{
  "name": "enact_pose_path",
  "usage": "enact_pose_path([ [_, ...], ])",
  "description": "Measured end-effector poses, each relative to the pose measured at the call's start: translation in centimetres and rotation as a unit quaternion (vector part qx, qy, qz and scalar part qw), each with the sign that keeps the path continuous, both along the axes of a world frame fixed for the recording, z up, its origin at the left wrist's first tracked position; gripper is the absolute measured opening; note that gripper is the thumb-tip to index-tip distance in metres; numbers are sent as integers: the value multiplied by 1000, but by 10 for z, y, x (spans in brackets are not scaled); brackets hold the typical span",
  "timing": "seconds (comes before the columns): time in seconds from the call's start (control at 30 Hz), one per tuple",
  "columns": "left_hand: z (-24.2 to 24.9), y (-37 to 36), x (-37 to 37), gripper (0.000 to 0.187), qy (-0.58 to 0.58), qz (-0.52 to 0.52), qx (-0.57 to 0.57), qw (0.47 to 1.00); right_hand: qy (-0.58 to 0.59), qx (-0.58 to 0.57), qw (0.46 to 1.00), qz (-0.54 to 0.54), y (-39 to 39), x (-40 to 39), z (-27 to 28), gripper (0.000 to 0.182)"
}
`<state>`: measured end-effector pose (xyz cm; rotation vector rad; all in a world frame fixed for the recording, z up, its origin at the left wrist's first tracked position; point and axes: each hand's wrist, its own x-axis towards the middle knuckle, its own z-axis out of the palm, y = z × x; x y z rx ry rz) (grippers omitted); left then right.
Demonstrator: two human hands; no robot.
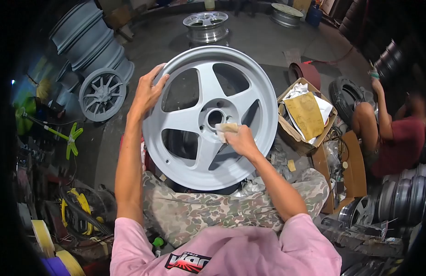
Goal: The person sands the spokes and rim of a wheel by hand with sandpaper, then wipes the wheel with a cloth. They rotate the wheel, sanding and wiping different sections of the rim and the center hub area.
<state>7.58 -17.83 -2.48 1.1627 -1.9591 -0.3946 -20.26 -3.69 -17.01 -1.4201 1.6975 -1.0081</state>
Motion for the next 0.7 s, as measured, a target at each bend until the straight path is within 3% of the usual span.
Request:
enact_pose_path([
  [0.07, -3, -3, 2, 44, 0, -11, -10, 1000, 92, -161, 978, 91, 22, 1, 30, 30],
  [0.1, -3, -3, 2, 44, 0, -21, -25, 999, 196, -195, 958, 81, 24, 1, 25, 32],
  [0.13, -1, 0, 1, 44, 0, -22, -26, 999, 196, -196, 957, 80, 28, 5, 9, 32],
  [0.2, 5, 6, -1, 41, -1, 3, 10, 1000, 333, -233, 902, 145, 31, 24, -24, 34],
  [0.23, 3, 3, 1, 41, -1, 5, 9, 1000, 314, -151, 925, 151, 29, 44, -9, 34],
  [0.3, -5, -3, 5, 40, -20, -9, -58, 998, 153, -200, 963, 98, -2, 71, 8, 26],
  [0.33, -3, 0, 4, 40, -22, -10, -59, 998, -50, -105, 993, 18, -24, 74, 22, 21],
  [0.37, 2, 4, 3, 40, -15, -5, -32, 999, -250, -5, 966, -61, -47, 74, 34, 18],
  [0.4, 4, 6, 2, 40, -9, 0, -5, 1000, -383, 15, 915, -125, -62, 73, 36, 19],
  [0.47, 1, 1, 4, 40, -11, -6, -18, 1000, -79, -120, 986, -88, -49, 84, 1, 21],
  [0.5, -2, -2, 2, 41, -13, -11, -29, 999, -76, -105, 991, -29, -13, 90, 38, 24],
  [0.53, -2, -2, 0, 41, -10, -13, -28, 999, 108, -183, 976, 51, -3, 78, 3, 29],
  [0.57, -1, -1, -2, 41, -1, -16, -3, 1000, 187, -128, 961, 156, 10, 56, -2, 33],
  [0.6, 0, 0, 2, 41, 15, -11, 18, 1000, 428, -199, 810, 347, -4, -20, -23, 35],
  [0.63, 1, 2, 2, 41, 19, -6, 20, 1000, 546, -164, 719, 398, -22, -46, -8, 35],
  [0.67, 3, 2, -1, 41, 10, -16, -6, 1000, 682, -273, 568, 372, -41, -67, 17, 38],
  [0.7, 3, 3, -3, 42, 0, -30, -33, 999, 741, -241, 469, 416, -56, -64, 60, 38],
])
